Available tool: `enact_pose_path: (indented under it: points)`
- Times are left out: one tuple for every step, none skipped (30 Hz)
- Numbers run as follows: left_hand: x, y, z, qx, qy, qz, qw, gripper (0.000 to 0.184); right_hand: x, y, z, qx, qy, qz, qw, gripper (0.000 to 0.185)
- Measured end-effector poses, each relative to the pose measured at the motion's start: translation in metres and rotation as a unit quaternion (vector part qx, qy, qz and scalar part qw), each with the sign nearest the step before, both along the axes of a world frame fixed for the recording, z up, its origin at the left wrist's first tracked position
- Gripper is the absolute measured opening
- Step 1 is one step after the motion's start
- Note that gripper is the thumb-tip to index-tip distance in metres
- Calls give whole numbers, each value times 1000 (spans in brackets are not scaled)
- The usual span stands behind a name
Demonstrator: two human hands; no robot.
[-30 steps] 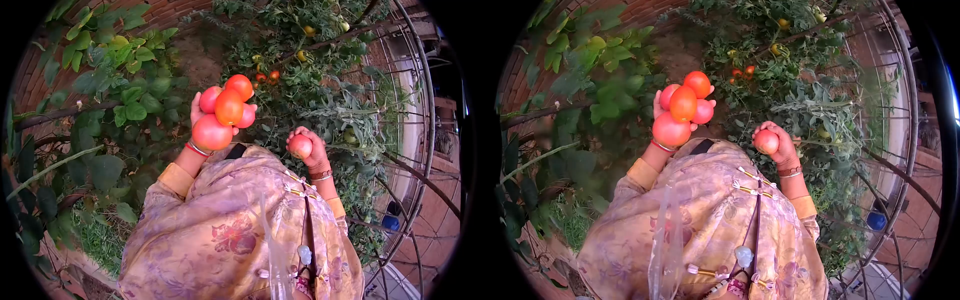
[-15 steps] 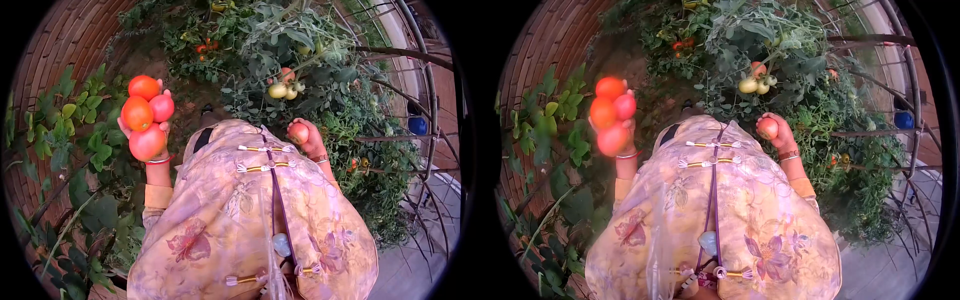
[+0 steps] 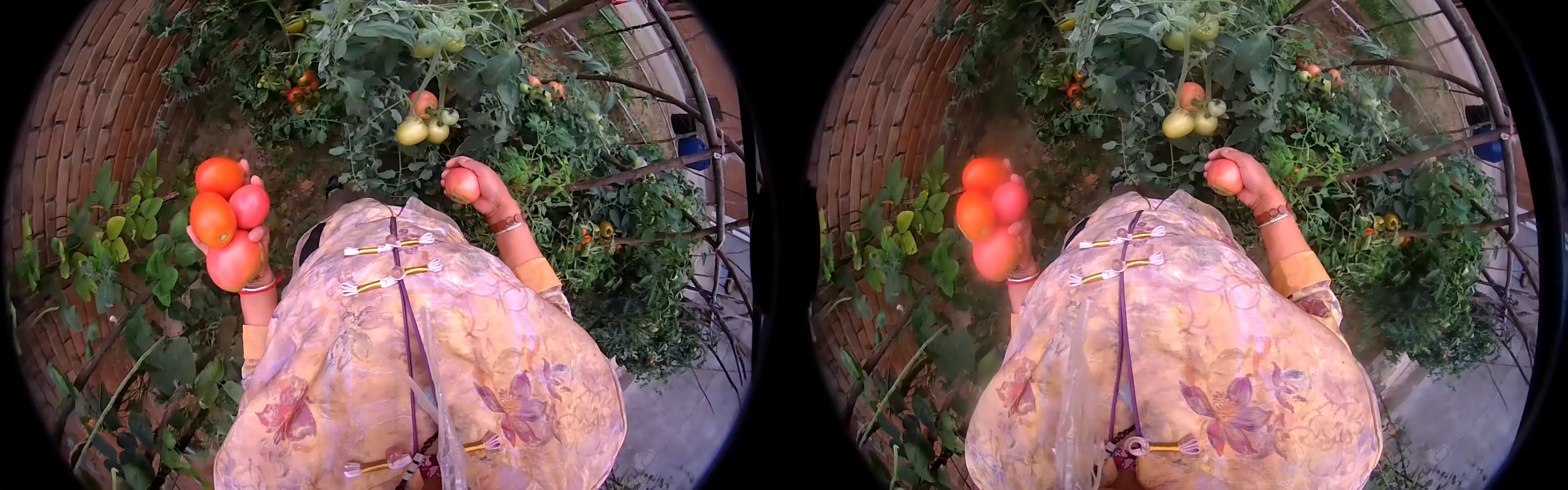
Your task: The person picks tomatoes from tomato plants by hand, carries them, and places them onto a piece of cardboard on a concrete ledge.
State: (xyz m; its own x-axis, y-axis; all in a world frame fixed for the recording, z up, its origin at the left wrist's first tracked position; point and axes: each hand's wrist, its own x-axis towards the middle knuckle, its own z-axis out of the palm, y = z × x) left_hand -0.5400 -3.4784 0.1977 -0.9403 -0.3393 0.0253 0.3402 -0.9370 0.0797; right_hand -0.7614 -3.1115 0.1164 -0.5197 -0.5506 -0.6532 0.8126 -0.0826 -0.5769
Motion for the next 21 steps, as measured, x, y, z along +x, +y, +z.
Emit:
enact_pose_path:
  points:
    - [1,4,0,-3,-2,-1,1000,92,1,2,-5,-6,-4,6,1000,26]
    - [2,8,1,-8,-13,10,1000,93,1,4,-10,-12,-7,13,1000,26]
    - [2,12,2,-13,-24,21,999,93,1,6,-14,-15,-9,12,1000,26]
    - [2,15,3,-16,-26,21,999,93,1,8,-18,-24,-13,15,1000,25]
    - [2,18,4,-23,-31,25,999,93,1,10,-21,-32,-18,17,999,24]
    - [2,22,5,-30,-35,29,999,94,2,12,-23,-35,-20,17,999,24]
    - [2,25,6,-34,-37,30,998,94,1,12,-24,-38,-23,10,999,24]
    - [2,29,7,-30,-37,30,998,94,0,13,-25,-42,-25,3,999,23]
    - [2,32,9,-27,-37,31,998,94,-1,13,-25,-46,-28,4,999,23]
    - [1,36,11,-30,-40,31,998,94,-2,14,-25,-55,-29,0,998,23]
    - [1,39,12,6,-16,13,1000,82,-2,15,-26,-65,-31,-4,997,23]
    - [0,43,15,41,9,-6,999,72,-3,16,-29,-68,-33,-4,997,23]
    - [-1,46,17,38,7,-5,999,72,-5,17,-31,-76,-34,-1,997,22]
    - [-3,50,19,40,6,-7,999,71,-6,18,-33,-85,-35,3,996,22]
    - [-3,54,21,42,6,-9,999,70,-7,19,-35,-89,-37,5,995,22]
    - [-3,56,22,39,4,-6,999,70,-8,20,-36,-82,-36,6,996,22]
    - [-3,58,22,32,-4,-8,999,70,-8,20,-37,-76,-36,9,996,21]
    - [-1,60,24,23,-12,-7,1000,71,-8,21,-37,-81,-39,17,996,21]
    - [0,63,23,16,-15,6,1000,71,-8,22,-37,-84,-39,15,996,21]
    - [0,66,20,16,-23,20,999,81,-9,21,-38,-89,-40,17,995,20]
    - [2,68,18,15,-31,37,999,92,-10,21,-40,-95,-51,19,994,20]
